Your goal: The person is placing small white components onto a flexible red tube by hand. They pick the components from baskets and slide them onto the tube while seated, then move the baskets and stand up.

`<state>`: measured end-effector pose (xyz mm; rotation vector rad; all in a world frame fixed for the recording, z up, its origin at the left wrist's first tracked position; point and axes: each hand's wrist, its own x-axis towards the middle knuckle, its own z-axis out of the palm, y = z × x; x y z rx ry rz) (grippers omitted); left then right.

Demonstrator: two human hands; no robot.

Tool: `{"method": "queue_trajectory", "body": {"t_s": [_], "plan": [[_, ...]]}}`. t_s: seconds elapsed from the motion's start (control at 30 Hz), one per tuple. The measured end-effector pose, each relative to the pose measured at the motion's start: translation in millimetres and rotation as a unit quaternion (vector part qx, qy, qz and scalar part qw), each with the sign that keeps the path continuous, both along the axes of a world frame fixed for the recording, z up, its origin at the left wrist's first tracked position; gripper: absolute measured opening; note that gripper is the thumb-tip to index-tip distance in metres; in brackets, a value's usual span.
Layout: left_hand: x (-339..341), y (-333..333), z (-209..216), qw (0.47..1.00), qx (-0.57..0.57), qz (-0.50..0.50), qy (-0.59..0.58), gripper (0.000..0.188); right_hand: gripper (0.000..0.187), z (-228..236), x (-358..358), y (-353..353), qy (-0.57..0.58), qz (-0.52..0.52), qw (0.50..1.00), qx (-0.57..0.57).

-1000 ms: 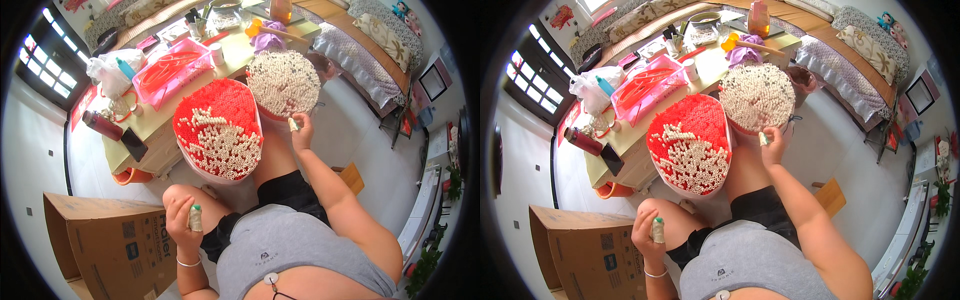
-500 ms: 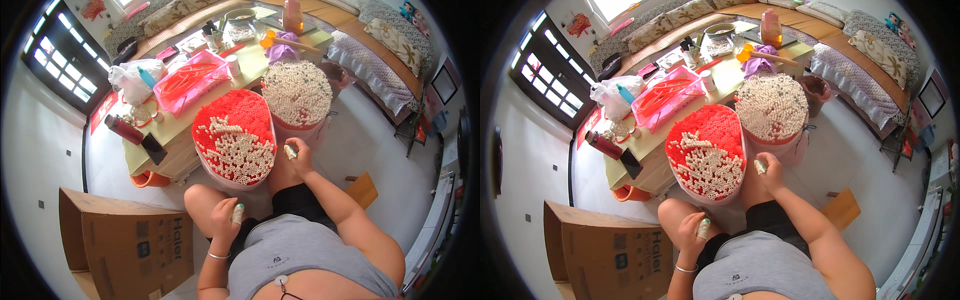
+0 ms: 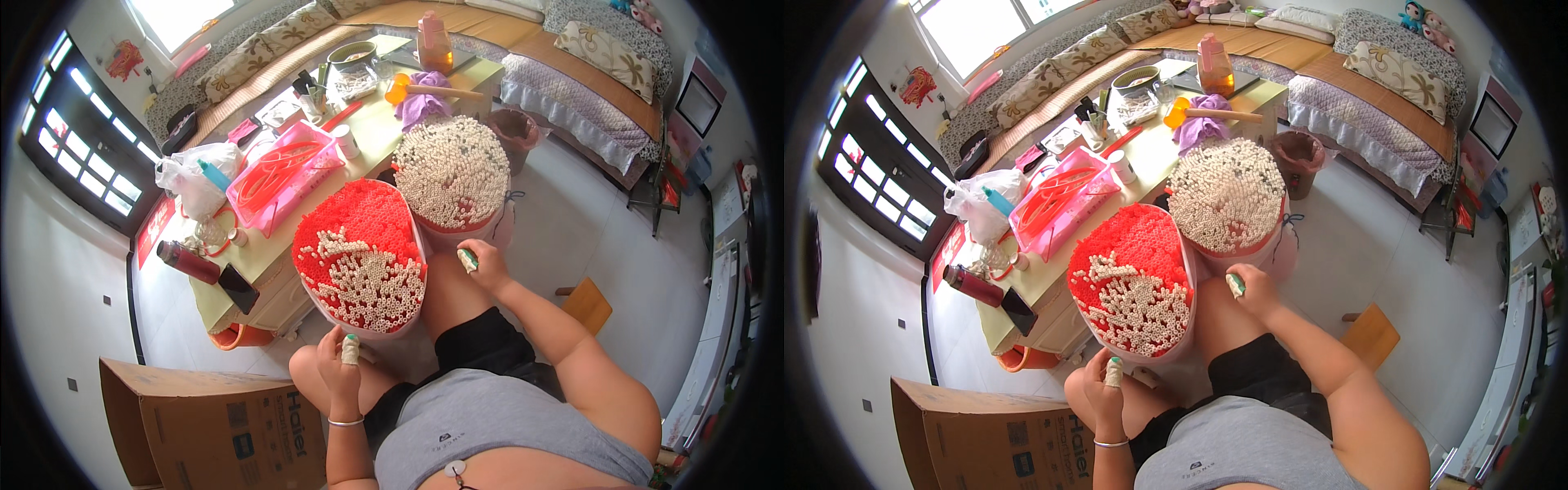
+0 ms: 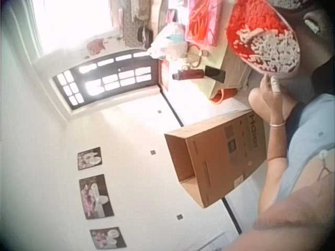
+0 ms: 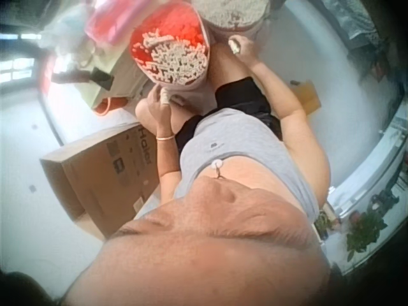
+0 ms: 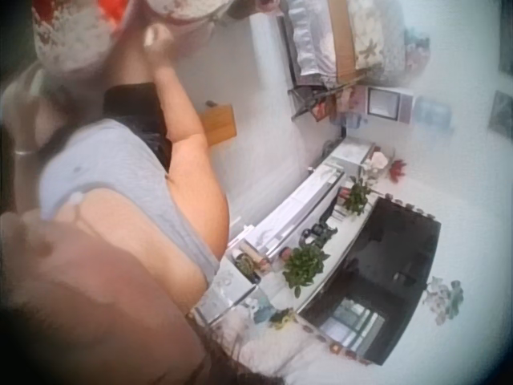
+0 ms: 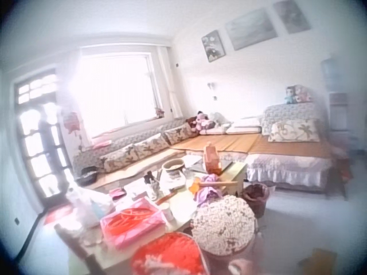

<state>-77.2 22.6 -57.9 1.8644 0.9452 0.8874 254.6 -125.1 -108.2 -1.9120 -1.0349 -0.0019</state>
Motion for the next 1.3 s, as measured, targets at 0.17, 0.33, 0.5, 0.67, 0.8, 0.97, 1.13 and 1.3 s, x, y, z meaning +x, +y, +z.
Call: {"method": "queue_trajectory", "body": {"t_s": [0.17,0.33,0.5,0.67,0.8,0.97,1.13,1.3], "plan": [[21,40,-11,0.996,-0.045,0.049,-0.058,0.033,0.022,-7,-4,30,0.445,0.101,0.886,0.078],[12,94,-43,0.992,0.033,0.116,0.02,0.037,0.022,8,-5,53,0.432,0.106,0.893,0.069],[26,79,-40,0.987,0.063,0.136,0.053,0.044,0.028,-8,13,31,0.247,0.073,0.966,-0.018],[56,75,-12,0.959,0.253,0.011,0.127,0.044,0.044,-8,12,55,-0.067,0.161,0.981,-0.09],[61,83,-12,0.95,0.194,0.027,0.242,0.043,0.071,-17,37,70,-0.039,0.159,0.976,-0.144],[47,86,-9,0.931,0.219,0.06,0.286,0.045,0.081,-18,49,78,-0.013,0.09,0.984,-0.153],[35,91,-8,0.917,0.238,0.087,0.309,0.05,0.083,-22,78,86,0.015,0.029,0.993,-0.116],[25,97,-13,0.913,0.246,0.112,0.305,0.053,0.085,-22,103,101,0.03,-0.012,0.984,-0.176]]}}
